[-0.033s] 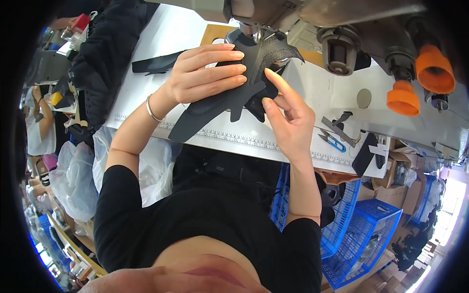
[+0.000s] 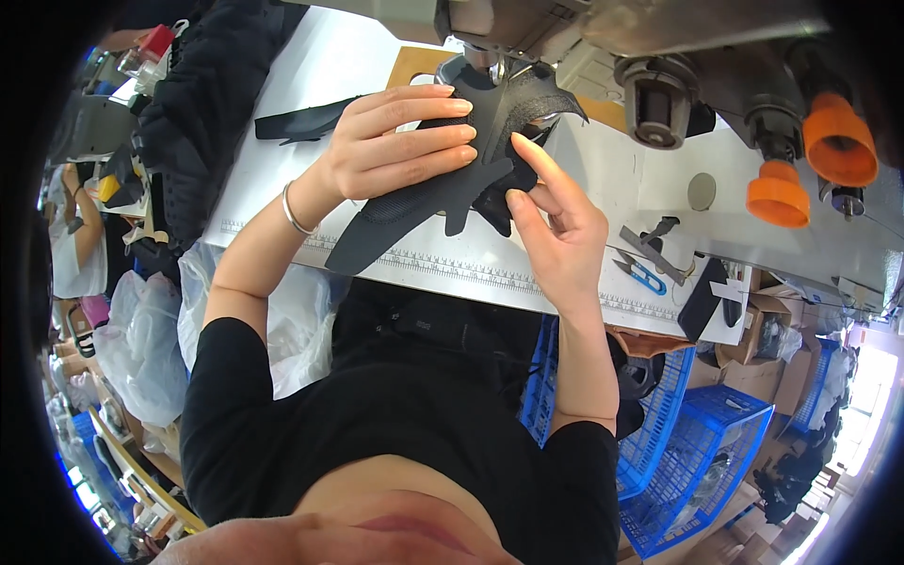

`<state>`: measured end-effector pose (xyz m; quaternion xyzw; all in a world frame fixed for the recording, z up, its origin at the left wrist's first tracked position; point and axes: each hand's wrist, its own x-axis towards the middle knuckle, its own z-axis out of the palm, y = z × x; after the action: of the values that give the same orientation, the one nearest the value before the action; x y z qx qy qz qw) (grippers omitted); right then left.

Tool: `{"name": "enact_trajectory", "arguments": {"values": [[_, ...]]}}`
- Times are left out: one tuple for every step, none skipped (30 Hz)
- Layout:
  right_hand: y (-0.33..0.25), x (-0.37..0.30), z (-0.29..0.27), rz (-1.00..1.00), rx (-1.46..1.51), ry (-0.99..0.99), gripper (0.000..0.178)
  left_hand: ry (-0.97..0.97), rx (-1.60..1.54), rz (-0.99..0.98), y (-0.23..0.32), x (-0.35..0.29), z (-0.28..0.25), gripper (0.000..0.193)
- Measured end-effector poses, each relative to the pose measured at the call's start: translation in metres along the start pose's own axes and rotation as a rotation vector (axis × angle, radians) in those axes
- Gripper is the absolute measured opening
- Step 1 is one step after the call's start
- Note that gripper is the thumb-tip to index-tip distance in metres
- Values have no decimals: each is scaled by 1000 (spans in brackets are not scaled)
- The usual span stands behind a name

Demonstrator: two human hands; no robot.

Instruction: Stitching the upper components of a shoe using an industrial sewing machine.

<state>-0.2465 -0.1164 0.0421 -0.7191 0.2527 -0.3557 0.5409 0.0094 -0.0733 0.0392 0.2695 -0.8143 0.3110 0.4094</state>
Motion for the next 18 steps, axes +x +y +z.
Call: {"name": "enact_trajectory", "arguments": {"values": [[0, 0, 0, -20, -10, 5, 51, -1, 2, 8, 0, 0, 0, 27], [0, 0, 1, -20, -11, 0, 51, 0, 6, 4, 0, 0, 0, 27], [-1, 0, 1, -18, -13, 2, 51, 1, 14, 11, 1, 0, 0, 27], [-1, 0, 2, -16, -16, 6, 51, 4, 20, 18, 1, 0, 0, 27], [-1, 0, 1, -16, -18, 2, 51, 6, 23, 16, 1, 1, 0, 27], [-1, 0, 1, -5, -11, 6, 51, 4, 22, 22, 0, 1, 0, 27], [0, 1, 0, 3, -5, 11, 51, 2, 22, 31, -1, 2, 0, 27], [1, 0, 0, 0, -8, 8, 51, 5, 27, 32, 0, 3, 0, 27], [2, -1, -1, -6, -10, 7, 52, 2, 27, 31, 1, 3, -1, 27], [2, -2, -2, -11, -13, 7, 52, 0, 26, 31, 2, 4, 0, 27], [2, -1, -1, -16, -15, 5, 52, 3, 30, 33, 2, 4, 0, 27], [1, 0, 1, -15, -20, 18, 52, 4, 41, 34, 2, 3, 0, 27], [0, -1, 2, -11, -25, 33, 52, 4, 48, 34, 3, 4, 0, 26], [0, -1, 2, -13, -28, 34, 52, 7, 49, 35, 3, 4, 0, 26], [1, -2, 2, -20, -29, 35, 52, 4, 47, 30, 4, 5, -1, 26], [1, -2, 2, -29, -30, 34, 52, -1, 48, 24, 4, 6, -1, 26], [1, -2, 2, -30, -31, 33, 52, 1, 49, 24, 4, 6, -1, 26], [0, -2, 2, -29, -44, 39, 52, 3, 53, 26, 4, 7, -1, 25]]}}
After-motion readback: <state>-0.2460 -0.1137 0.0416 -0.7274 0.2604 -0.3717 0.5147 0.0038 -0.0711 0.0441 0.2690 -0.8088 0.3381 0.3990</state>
